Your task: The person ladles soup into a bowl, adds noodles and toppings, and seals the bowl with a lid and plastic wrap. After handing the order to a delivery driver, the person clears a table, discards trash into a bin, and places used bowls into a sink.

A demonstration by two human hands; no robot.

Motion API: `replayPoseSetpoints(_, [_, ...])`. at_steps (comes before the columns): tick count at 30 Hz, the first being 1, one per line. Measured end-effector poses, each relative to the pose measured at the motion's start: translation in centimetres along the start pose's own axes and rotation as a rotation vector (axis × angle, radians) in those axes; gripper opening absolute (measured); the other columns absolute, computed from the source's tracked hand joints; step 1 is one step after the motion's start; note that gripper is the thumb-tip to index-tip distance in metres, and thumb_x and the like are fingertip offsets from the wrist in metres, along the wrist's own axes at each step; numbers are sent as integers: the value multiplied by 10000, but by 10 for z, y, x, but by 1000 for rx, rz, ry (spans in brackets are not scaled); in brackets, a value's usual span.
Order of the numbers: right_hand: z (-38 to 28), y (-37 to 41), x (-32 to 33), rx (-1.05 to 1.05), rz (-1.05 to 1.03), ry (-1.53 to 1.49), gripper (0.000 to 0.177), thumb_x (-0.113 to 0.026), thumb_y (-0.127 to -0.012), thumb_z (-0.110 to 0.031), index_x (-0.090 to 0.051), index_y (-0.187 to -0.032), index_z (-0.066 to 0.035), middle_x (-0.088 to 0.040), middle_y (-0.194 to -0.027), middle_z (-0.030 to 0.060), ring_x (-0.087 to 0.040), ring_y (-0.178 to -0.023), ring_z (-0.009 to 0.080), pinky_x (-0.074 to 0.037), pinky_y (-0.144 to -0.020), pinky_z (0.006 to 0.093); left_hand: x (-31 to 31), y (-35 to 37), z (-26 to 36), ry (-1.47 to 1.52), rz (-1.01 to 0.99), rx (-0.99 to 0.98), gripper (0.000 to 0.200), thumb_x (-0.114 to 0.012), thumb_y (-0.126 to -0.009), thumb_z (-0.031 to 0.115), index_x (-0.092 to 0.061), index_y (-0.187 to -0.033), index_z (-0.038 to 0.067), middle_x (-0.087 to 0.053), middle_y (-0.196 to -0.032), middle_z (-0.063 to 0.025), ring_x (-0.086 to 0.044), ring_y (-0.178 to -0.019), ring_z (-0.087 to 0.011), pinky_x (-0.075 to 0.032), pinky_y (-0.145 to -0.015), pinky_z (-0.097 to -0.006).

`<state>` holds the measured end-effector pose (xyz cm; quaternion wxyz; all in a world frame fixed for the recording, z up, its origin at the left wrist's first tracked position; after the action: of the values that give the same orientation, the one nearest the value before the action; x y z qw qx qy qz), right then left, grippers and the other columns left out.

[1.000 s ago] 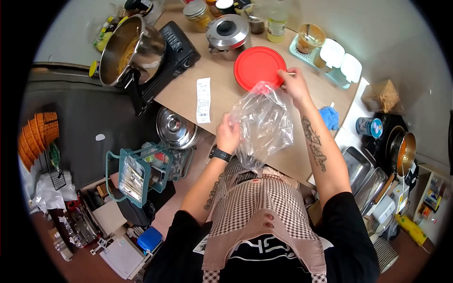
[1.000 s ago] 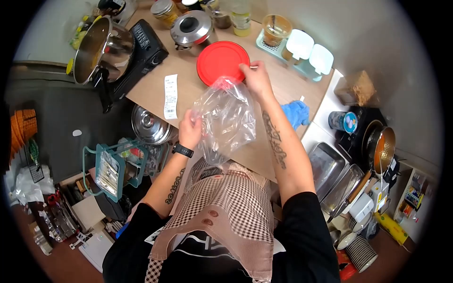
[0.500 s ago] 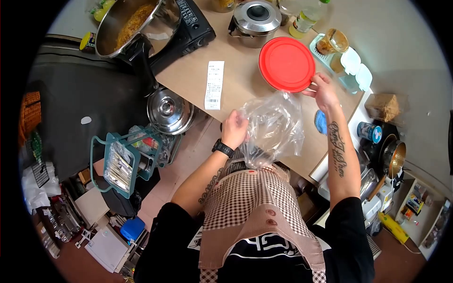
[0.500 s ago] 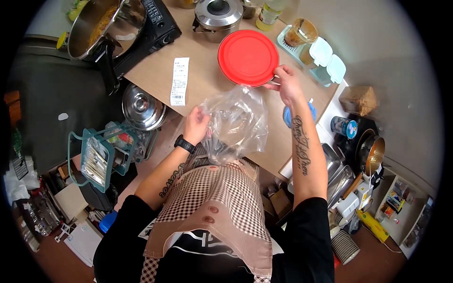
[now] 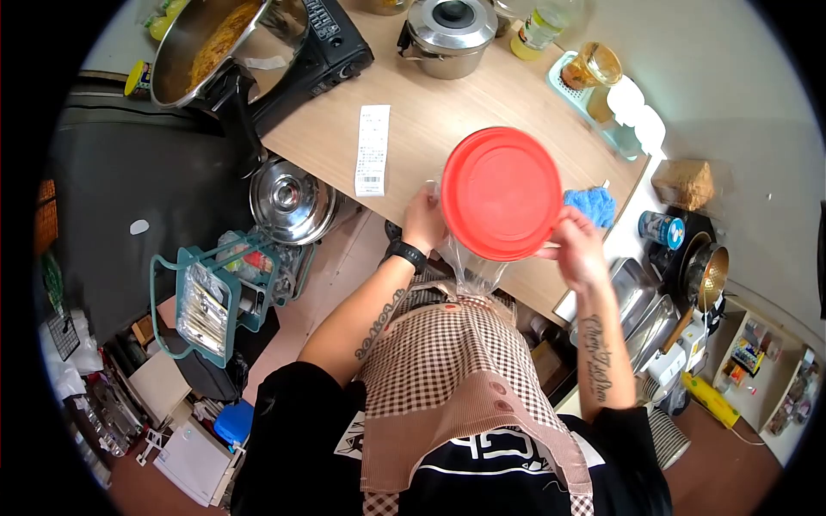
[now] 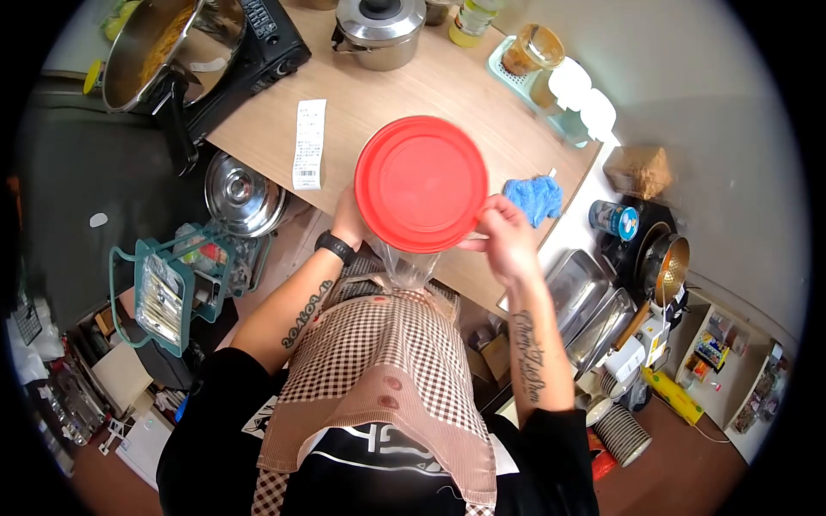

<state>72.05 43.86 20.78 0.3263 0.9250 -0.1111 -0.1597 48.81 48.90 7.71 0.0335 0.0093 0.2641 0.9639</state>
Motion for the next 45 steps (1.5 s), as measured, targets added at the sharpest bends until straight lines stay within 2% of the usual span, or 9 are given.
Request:
replayPoseSetpoints(9, [92, -33, 28, 72, 72, 196, 84, -487, -939, -77, -545, -937, -16, -618, -889, 38, -634, -789, 136, -585, -666, 314, 28, 13, 13, 134, 142, -69, 175, -591, -953, 213, -637, -917, 48, -507, -631, 60, -417, -511, -22, -323, -467, -189])
replayPoseSetpoints(14, [39, 3, 32, 622, 276, 1644, 435, -546, -898, -130, -489, -1308, 1, -432, -1369, 286, -589, -993, 425, -470, -886, 453, 24, 43, 93, 155, -45, -228, 235, -584, -957, 187, -665, -1047, -15, -580, -667, 44, -428, -521, 2, -342, -467, -174])
replayPoseSetpoints(20, [-50, 79, -33, 686, 112, 1666, 255, -582, -797, -77, -631, -1032, 12, -645, -975, 166, -611, -918, 316, -472, -812, 434, -2, 76, 146, 90, -237, -335, 256, -611, -919, 97, -634, -1123, -57, -695, -899, -58, -535, -638, -17, -444, -547, -176])
replayPoseSetpoints(22, [-31, 77, -68, 1059, 52, 1531, 228, -602, -688, -91, -640, -905, -34, -591, -784, 83, -576, -775, 251, -446, -721, 388, -5, 71, 142, 181, -276, -323, 264, -608, -922, 94, -626, -1138, -57, -691, -884, -56, -513, -610, -13, -425, -516, -181])
replayPoseSetpoints(25, [14, 18, -102, 896, -59, 1576, 383, -599, -791, -187, -585, -1141, -34, -523, -1270, 189, -494, -1186, 353, -419, -960, 460, -3, 79, 139, 248, -354, -189, 273, -607, -928, 102, -619, -1153, -51, -676, -820, -32, -483, -575, -8, -396, -483, -186])
replayPoseSetpoints(29, [66, -18, -98, 474, -371, 1532, 476, -573, -850, -338, -559, -1262, -98, -467, -1385, 125, -372, -1324, 368, -197, -1040, 716, 10, 103, 156, 10, -545, -218, 288, -596, -936, 106, -604, -1182, -43, -666, -772, -23, -517, -583, -19, -408, -498, -187])
replayPoseSetpoints(40, [39, -17, -97, 783, -393, 1951, 482, -450, -905, -193, -483, -1383, -247, -279, -1536, 33, -265, -1412, 313, -313, -1018, 680, 46, 86, 162, 308, -584, -56, 317, -543, -965, 148, -568, -1248, 8, -494, -610, 76, -362, -412, 2, -283, -367, -162])
replayPoseSetpoints(43, [33, -24, -98, 510, -411, 2074, 522, -469, -890, -184, -448, -1406, -255, -304, -1522, 46, -293, -1399, 307, -341, -1007, 661, 41, 112, 147, 293, -580, 23, 379, -521, -968, 127, -502, -1321, -9, -456, -589, 82, -359, -438, 1, -279, -403, -157])
replayPoseSetpoints(45, [34, -17, -94, 805, -329, 1938, 531, -523, -878, -231, -444, -1403, -228, -370, -1481, 73, -338, -1370, 317, -333, -1026, 637, 53, 106, 161, 301, -426, -90, 385, -496, -967, 92, -480, -1333, -24, -444, -621, 79, -339, -456, 6, -274, -428, -154])
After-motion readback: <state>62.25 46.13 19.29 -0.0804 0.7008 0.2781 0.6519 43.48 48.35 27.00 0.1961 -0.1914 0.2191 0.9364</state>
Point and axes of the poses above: each hand's wrist, its own y-axis away from the middle knuckle, its own x-axis out of the back of the hand, z = x × y, the point moved 2 cm from there along -y, towards the middle knuckle
